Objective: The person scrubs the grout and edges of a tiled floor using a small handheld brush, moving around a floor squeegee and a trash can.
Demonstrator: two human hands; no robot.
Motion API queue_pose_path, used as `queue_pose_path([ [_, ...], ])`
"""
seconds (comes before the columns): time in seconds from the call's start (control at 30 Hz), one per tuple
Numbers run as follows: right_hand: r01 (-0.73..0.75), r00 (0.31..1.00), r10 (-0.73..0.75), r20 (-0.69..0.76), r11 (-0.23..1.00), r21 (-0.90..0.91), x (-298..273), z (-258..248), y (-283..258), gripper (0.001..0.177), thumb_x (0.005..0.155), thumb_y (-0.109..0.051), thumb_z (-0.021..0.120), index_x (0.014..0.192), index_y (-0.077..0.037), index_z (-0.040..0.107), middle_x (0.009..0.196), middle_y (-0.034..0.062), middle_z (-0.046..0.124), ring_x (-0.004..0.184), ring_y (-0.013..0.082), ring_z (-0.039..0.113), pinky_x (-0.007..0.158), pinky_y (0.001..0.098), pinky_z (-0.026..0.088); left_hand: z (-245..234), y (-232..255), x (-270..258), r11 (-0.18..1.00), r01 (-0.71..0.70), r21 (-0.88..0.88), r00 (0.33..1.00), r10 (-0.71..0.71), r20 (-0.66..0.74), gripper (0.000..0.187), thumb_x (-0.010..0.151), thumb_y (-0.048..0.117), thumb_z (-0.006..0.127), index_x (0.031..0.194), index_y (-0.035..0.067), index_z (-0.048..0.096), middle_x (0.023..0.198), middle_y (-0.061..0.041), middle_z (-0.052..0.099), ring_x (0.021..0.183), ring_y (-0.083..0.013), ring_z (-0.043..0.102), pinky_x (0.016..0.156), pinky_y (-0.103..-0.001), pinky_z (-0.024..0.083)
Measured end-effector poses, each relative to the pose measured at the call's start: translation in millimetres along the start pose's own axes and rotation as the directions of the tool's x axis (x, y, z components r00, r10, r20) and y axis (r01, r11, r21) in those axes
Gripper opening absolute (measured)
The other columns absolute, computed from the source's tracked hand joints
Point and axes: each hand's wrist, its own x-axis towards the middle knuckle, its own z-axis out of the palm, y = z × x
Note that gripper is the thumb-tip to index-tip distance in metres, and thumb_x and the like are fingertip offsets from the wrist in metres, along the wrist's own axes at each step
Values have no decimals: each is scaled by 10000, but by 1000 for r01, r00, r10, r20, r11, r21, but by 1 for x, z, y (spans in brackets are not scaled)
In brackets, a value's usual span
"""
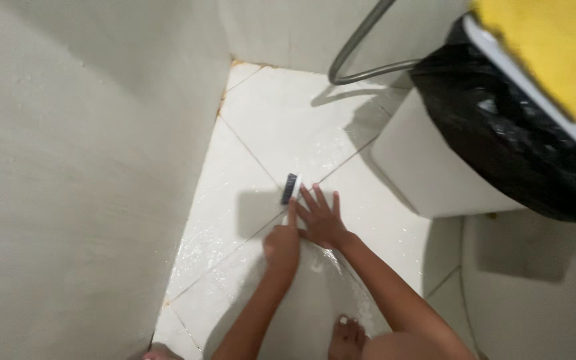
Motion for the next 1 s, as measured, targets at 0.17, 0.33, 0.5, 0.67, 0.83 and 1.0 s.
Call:
queue_pose_path([
  [0.17, 13, 997, -12, 71, 1000, -14, -1, -4, 3, 994, 863, -828, 416, 1640, -322, 60, 1715, 86, -161, 1552, 370, -185, 1142, 738, -94, -9, -37, -3, 998, -20, -56, 1000, 20, -2, 942, 977, 18, 537, 1664, 350, -14, 999, -196, 695, 768, -253, 715, 626, -358, 603],
  [0.33, 22, 1000, -22, 11, 999, 24, 1, 0, 3, 996, 854, -829, 430, 1647, -369, 41, 1708, 86, -166, 1547, 374, -178, 1156, 739, -89, 1, -76, 24, 989, -26, -143, 981, -1, -192, 529, 1060, 245, 496, 1544, 224, 284, 1081, -183, 648, 738, -289, 703, 610, -405, 616],
  [0.5, -8, 999, 8, -41, 1000, -2, 4, 2, -6, 981, 865, -803, 482, 1640, -392, 43, 1716, 76, -171, 1561, 357, -189, 1153, 762, -79, -33, -107, 37, 1000, -21, 23, 921, 28, -389, 588, 1045, 155, 519, 1587, 38, 323, 952, -155, 666, 566, -161, 673, 455, -279, 584],
  [0.67, -10, 999, 11, 45, 1000, -23, 39, -16, -13, 1060, 810, -851, 512, 1636, -416, 10, 1692, 128, -275, 1521, 420, -293, 1067, 851, -62, -49, -132, 81, 901, 219, 375, 846, 16, -534, 813, 876, 131, 694, 1585, 0, 317, 871, -82, 648, 527, -109, 620, 428, -233, 518],
  [0.83, -20, 996, 17, 85, 999, 38, 93, -24, -25, 1205, 714, -912, 566, 1623, -457, -82, 1649, 173, -367, 1450, 525, -363, 1005, 901, -58, -37, -151, 165, 918, 250, 307, 718, 37, -695, 757, 831, 137, 717, 1520, -2, 433, 849, -91, 661, 532, -93, 616, 433, -227, 523],
  [1.0, -38, 984, 35, 173, 999, 13, 115, -33, -29, 1244, 660, -936, 575, 1601, -507, -116, 1642, 134, -404, 1434, 539, -392, 1017, 897, -63, -47, -149, 232, 880, 323, 349, 209, 293, -933, 534, 989, 48, 719, 1468, -64, 511, 806, -52, 656, 609, -125, 651, 522, -257, 548],
])
